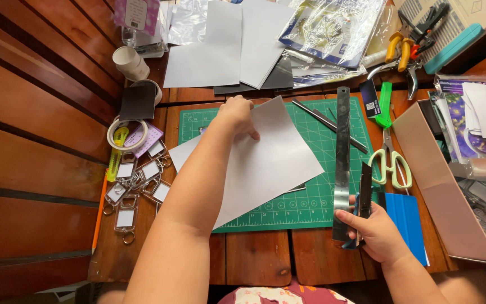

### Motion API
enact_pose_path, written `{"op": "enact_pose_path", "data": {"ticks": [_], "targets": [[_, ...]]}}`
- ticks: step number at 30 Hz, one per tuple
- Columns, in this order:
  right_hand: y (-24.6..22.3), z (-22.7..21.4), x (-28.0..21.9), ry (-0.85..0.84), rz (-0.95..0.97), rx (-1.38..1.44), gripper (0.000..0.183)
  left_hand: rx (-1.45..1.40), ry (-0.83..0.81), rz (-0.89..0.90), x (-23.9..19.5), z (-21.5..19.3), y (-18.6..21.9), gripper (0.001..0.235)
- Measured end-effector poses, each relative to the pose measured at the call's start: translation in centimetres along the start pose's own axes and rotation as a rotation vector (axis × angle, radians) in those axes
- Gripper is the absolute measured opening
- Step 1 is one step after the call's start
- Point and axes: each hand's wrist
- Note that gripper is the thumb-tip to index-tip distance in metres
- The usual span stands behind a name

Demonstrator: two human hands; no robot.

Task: The person uses a metal ruler and a utility knife to cut a printed sheet of paper on a green cutting mat. They align the ruler, score the paper, and separate the sections. The person also uses a blue plastic scraper to smooth the paper surface.

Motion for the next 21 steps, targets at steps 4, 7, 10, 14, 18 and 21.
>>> {"op": "enact_pose_path", "data": {"ticks": [4, 7, 10, 14, 18, 21], "targets": [[0.1, 0.0, 0.1, 0.0, -0.003, 0.001, 0.047, -0.105, -0.013, -0.033, -1.4, -0.6, 0.3, 0.079], [0.0, 0.1, 0.0, 0.005, -0.011, -0.013, 0.045, -0.081, -0.024, -0.076, 0.0, -0.2, 0.4, 0.094], [0.2, -0.1, 0.1, -0.004, -0.007, 0.014, 0.043, -0.113, -0.122, -0.144, -0.5, -0.9, 0.9, 0.108], [0.0, 0.0, -0.1, 0.013, 0.002, 0.004, 0.046, -0.145, -0.134, -0.126, -2.0, -1.8, 1.0, 0.094], [0.1, -0.1, 0.1, 0.007, 0.0, -0.005, 0.045, -0.173, -0.082, -0.054, -3.0, -2.5, 0.6, 0.089], [0.3, -0.2, 0.3, -0.009, -0.017, -0.001, 0.04, -0.325, -0.076, -0.016, -7.9, -5.3, 1.6, 0.06]]}}
Point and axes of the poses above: each hand's wrist, its own x-axis towards the middle knuckle, its own z-axis out of the palm, y = z × x, and after that the axes turned 2 degrees about x, right-handed
